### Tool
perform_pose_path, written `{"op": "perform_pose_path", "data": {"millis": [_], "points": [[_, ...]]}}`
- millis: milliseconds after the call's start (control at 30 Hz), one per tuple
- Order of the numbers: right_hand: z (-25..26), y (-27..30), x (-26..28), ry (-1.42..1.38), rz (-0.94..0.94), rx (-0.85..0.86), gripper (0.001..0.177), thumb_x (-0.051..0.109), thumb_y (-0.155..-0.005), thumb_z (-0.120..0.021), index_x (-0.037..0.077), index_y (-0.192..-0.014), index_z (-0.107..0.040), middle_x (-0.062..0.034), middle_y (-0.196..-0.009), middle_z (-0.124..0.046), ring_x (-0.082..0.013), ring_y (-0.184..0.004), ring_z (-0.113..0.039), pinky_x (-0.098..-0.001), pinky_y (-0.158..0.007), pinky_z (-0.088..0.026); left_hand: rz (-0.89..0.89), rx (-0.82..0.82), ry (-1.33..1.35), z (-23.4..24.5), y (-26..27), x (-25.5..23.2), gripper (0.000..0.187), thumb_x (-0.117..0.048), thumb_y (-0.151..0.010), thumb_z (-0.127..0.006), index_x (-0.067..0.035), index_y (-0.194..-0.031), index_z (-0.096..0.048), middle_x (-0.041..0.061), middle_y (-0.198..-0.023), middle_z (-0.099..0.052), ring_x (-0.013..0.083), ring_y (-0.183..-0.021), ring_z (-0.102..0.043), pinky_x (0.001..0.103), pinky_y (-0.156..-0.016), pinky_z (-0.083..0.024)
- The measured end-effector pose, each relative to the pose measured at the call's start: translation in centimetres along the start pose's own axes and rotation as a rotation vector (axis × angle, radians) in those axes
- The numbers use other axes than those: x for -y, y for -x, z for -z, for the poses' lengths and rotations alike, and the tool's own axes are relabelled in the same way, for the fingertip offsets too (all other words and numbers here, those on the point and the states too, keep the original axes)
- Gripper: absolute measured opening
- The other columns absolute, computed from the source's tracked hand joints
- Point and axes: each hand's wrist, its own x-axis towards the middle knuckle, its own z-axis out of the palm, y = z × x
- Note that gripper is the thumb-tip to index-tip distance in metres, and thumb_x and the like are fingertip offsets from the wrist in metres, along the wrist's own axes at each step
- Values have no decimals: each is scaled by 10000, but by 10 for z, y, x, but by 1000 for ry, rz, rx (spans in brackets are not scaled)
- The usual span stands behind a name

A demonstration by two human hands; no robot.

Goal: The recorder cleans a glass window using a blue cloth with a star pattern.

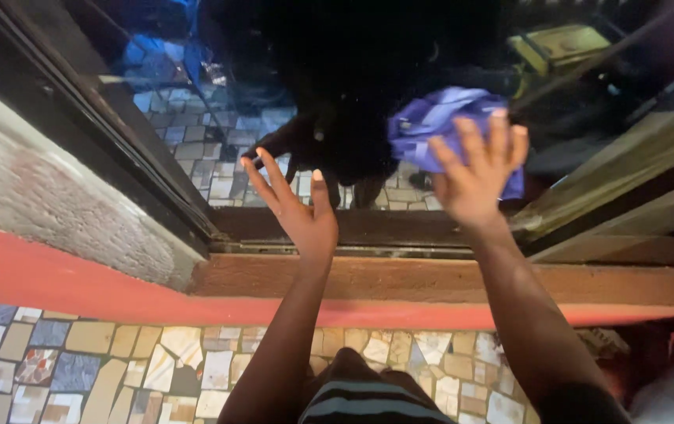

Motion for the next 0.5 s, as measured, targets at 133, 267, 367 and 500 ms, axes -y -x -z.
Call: {"op": "perform_pose_path", "data": {"millis": [133,267,367,500], "points": [[12,6,-27,40,-102,-43,459,377,-1058,-615,192,-1478,-623,-147,-1626,-473,-484,-1541,-254,-640,-1218,-122,25,19,129,3,-1,1,761,-344,-1114,-573,-60,-1689,-163,254,-1769,37,446,-1661,-151,523,-1313,-270],[16,0,-9,70,-433,-197,703,575,-1061,-343,179,-1642,-349,-139,-1722,-273,-445,-1593,-168,-609,-1302,-123,10,36,-27,8,-2,1,805,-330,-1085,-622,-58,-1693,-169,261,-1768,16,474,-1660,-82,554,-1309,-231],[9,-15,24,-69,-607,-287,733,569,-1121,-364,149,-1709,-236,-203,-1737,-143,-439,-1621,-119,-568,-1315,-142,25,63,-27,12,-3,2,845,-346,-1054,-652,-49,-1683,-173,272,-1759,14,486,-1644,-78,562,-1291,-230],[-16,-34,69,-151,-698,-313,786,577,-1171,-413,98,-1724,-127,-290,-1711,-21,-470,-1632,-88,-562,-1302,-129,21,99,-2,20,-6,4,881,-347,-1021,-688,-36,-1668,-177,288,-1748,14,491,-1632,-65,549,-1269,-239]]}}
